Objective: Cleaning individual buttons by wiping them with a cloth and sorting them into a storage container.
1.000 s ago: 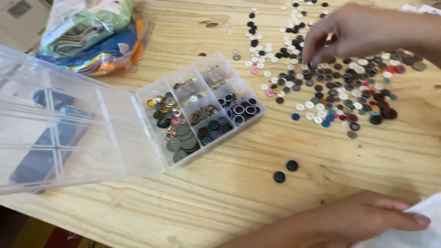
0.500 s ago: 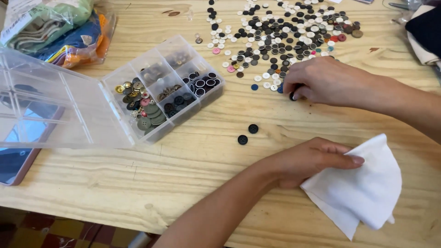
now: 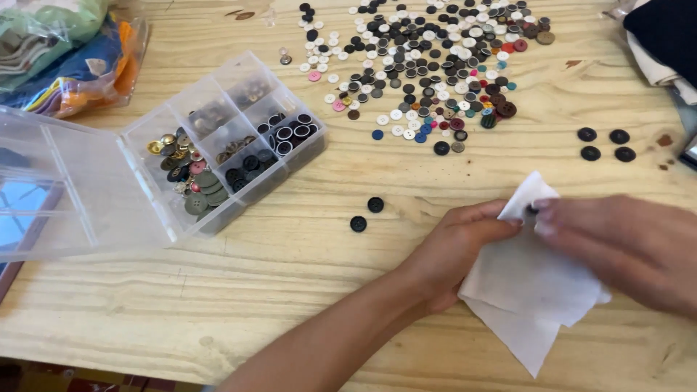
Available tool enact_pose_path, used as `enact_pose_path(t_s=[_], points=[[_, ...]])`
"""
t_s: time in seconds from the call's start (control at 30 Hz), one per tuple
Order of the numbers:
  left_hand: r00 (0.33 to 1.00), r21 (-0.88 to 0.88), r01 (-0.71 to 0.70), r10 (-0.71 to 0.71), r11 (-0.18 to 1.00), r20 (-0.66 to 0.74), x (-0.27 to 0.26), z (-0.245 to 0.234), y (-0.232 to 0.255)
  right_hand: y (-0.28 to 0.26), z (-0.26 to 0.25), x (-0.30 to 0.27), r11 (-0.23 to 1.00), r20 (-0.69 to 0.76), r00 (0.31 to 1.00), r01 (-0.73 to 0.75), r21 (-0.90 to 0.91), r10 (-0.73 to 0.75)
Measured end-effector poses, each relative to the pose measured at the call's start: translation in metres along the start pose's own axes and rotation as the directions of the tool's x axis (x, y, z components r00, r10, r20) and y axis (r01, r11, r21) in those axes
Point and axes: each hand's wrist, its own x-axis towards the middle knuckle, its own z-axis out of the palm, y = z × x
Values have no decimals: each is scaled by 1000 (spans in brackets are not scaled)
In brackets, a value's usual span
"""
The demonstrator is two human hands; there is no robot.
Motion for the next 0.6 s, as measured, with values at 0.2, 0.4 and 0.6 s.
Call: enact_pose_path(t_s=[0.2, 0.4, 0.6], points=[[993, -133, 118, -119, 984, 3, -3, -4, 13, -16, -6, 33, 842, -51, 851, 507, -188, -523], [998, 25, -36, 35, 999, 45, -10, -5, 15, -8, -2, 27, 832, -109, 836, 507, -225, -538], [996, 104, -93, 93, 990, -1, -11, -2, 16, -6, 0, 25, 847, -166, 850, 440, -300, -500]])
